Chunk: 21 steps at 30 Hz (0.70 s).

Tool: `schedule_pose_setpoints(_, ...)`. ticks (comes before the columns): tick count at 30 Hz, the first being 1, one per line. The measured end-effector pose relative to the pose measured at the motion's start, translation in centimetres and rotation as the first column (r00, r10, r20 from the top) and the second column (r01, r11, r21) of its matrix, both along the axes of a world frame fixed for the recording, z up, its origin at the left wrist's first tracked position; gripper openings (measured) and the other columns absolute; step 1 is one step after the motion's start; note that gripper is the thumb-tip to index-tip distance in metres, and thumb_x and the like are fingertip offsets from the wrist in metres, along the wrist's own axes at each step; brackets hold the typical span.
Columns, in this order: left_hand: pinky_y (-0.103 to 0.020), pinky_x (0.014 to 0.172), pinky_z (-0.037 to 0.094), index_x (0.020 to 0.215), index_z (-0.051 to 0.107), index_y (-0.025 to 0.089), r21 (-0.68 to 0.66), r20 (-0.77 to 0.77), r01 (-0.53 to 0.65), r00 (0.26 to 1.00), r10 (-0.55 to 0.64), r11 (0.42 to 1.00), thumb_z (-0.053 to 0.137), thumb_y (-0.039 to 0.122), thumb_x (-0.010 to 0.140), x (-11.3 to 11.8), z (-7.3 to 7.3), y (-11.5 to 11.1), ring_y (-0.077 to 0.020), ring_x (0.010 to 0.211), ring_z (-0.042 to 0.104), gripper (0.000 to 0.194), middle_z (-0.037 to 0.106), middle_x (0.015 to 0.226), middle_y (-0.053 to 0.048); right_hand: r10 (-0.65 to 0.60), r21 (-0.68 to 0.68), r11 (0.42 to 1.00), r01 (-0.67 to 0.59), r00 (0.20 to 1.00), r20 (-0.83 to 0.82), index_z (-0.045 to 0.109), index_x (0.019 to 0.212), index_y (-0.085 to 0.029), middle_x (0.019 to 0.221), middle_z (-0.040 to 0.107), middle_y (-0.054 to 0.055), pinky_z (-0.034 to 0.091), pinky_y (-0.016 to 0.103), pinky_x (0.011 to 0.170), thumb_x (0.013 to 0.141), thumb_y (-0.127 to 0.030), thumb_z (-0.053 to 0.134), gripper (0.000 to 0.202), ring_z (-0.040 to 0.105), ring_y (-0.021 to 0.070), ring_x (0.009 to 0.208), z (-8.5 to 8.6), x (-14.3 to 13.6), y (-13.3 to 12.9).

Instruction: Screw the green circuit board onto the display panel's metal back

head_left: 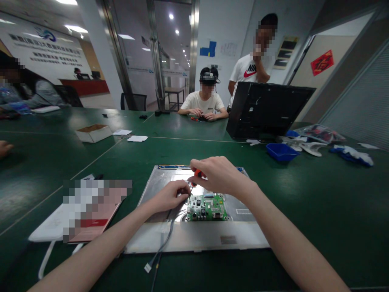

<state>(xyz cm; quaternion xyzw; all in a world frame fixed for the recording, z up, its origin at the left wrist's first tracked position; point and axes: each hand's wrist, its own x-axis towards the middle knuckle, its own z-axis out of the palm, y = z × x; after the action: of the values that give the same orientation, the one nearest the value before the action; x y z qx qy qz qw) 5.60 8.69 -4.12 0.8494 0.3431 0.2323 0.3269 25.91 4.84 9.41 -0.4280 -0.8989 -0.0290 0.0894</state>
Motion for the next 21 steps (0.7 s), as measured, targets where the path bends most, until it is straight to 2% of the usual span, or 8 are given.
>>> schedule_pose_setpoints(5, -0.027, 0.069, 0.043, 0.090, 0.064, 0.017, 0.006, 0.018, 0.021, 1.000, -0.021, 1.000, 0.056, 0.013, 0.083, -0.03, -0.11, 0.06, -0.0165, 0.077, 0.056, 0.011, 0.064, 0.084, -0.002, 0.064, -0.004, 0.998, -0.064, 0.996, -0.070, 0.056, 0.097, -0.019, 0.093, 0.070, 0.003, 0.024, 0.027, 0.056, 0.088, -0.030, 0.059, 0.015, 0.059, 0.0142, 0.073, -0.01, 0.36, -0.29)
schedule_pose_setpoints(10, -0.027, 0.069, 0.043, 0.088, 0.063, 0.017, 0.012, 0.004, 0.019, 1.000, -0.019, 1.000, 0.056, 0.013, 0.082, -0.03, -0.05, 0.09, -0.0167, 0.077, 0.056, 0.011, 0.064, 0.083, -0.002, 0.041, -0.008, 0.999, -0.042, 0.998, -0.052, 0.055, 0.097, -0.019, 0.090, 0.069, 0.003, 0.024, 0.028, 0.055, 0.085, -0.021, 0.054, 0.013, 0.055, 0.0132, 0.068, 0.13, 0.24, -0.40)
schedule_pose_setpoints(21, -0.029, 0.072, 0.044, 0.087, 0.064, 0.018, 0.009, -0.010, 0.000, 1.000, 0.000, 1.000, 0.057, 0.014, 0.082, 0.02, 0.08, 0.00, -0.0175, 0.078, 0.057, 0.010, 0.065, 0.084, -0.002, 0.002, 0.047, 0.999, -0.003, 1.000, 0.015, 0.056, 0.095, -0.021, 0.078, 0.068, 0.001, 0.019, 0.028, 0.054, 0.093, -0.037, 0.055, 0.016, 0.054, 0.0130, 0.062, -0.24, 0.09, 0.11)
